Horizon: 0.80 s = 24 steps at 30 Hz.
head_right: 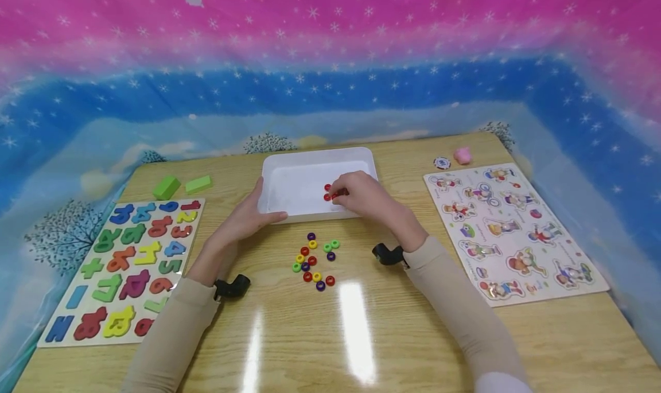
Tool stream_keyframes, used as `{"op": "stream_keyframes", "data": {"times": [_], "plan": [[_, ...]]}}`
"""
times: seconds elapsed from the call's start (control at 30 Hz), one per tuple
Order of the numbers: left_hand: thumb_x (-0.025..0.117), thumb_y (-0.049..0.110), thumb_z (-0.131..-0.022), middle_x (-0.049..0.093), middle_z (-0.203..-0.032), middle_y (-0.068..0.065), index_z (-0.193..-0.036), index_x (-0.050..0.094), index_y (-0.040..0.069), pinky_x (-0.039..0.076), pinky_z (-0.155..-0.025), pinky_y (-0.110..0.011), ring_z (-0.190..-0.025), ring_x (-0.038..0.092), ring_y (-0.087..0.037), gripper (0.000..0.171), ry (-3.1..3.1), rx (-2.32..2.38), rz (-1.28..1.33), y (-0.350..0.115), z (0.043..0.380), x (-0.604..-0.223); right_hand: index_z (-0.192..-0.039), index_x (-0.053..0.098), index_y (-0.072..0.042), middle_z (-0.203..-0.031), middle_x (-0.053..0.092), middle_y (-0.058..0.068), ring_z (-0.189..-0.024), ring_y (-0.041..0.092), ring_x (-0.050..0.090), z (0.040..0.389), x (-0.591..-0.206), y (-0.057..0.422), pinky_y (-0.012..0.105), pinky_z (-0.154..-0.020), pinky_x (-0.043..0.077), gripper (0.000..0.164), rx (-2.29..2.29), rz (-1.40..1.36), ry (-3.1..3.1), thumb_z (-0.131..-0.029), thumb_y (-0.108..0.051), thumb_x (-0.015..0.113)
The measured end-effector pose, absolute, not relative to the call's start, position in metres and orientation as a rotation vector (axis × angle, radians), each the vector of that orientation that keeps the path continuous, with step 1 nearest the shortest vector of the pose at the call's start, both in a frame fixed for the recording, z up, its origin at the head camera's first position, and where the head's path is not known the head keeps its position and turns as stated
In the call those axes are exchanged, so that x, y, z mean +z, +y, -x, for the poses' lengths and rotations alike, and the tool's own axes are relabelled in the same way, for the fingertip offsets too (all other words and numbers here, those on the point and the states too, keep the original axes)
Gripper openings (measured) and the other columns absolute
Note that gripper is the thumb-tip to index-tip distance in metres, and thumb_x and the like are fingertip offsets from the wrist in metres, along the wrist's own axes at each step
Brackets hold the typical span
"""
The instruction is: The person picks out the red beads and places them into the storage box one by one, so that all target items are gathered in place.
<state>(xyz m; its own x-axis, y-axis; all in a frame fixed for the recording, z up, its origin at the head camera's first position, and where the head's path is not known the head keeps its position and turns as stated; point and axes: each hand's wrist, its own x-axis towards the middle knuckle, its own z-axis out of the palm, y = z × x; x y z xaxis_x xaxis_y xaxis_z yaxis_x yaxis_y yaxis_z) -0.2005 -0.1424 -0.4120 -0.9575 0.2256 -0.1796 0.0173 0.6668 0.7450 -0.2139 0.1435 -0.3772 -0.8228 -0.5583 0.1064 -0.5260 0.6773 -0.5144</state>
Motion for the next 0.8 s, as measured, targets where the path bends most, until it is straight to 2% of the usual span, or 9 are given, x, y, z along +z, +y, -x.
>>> {"op": "stream_keyframes", "data": {"times": [0.13, 0.4, 0.7, 0.8], "plan": [[0.069, 0.057, -0.073, 0.007, -0.158, -0.006, -0.149, -0.012, 0.020, 0.023, -0.113, -0.048, -0.144, 0.014, -0.025, 0.117, 2.625, 1.170, -0.189, -0.143, 0.199, -0.411, -0.100, 0.072, -0.011, -0.098, 0.069, 0.004, -0.084, 0.017, 0.059, 0.226, -0.388, 0.145, 0.031, -0.074, 0.047, 0.016, -0.818, 0.810, 2.779, -0.086, -0.013, 0.063], [0.069, 0.057, -0.073, 0.007, -0.158, -0.005, -0.149, -0.012, 0.020, 0.023, -0.113, -0.048, -0.144, 0.014, -0.025, 0.116, 2.621, 1.171, -0.185, -0.144, 0.200, -0.413, -0.095, 0.072, -0.012, -0.097, 0.069, 0.004, -0.081, 0.017, 0.057, 0.238, -0.402, 0.143, 0.031, -0.074, 0.045, 0.013, -0.798, 0.746, 2.764, -0.087, -0.015, 0.063], [0.069, 0.056, -0.073, 0.006, -0.158, -0.006, -0.149, -0.012, 0.020, 0.023, -0.114, -0.047, -0.144, 0.014, -0.025, 0.117, 2.625, 1.169, -0.186, -0.144, 0.201, -0.413, -0.099, 0.071, -0.011, -0.102, 0.068, 0.006, -0.094, 0.020, 0.059, 0.244, -0.403, 0.142, 0.036, -0.082, 0.047, 0.016, -0.820, 0.715, 2.795, -0.086, -0.016, 0.063], [0.069, 0.059, -0.072, 0.007, -0.158, -0.006, -0.149, -0.012, 0.020, 0.024, -0.113, -0.047, -0.144, 0.015, -0.025, 0.118, 2.627, 1.167, -0.197, -0.144, 0.201, -0.413, -0.100, 0.071, -0.012, -0.101, 0.068, 0.004, -0.091, 0.019, 0.058, 0.241, -0.399, 0.144, 0.034, -0.080, 0.047, 0.016, -0.876, 0.725, 2.775, -0.086, -0.017, 0.064]]}}
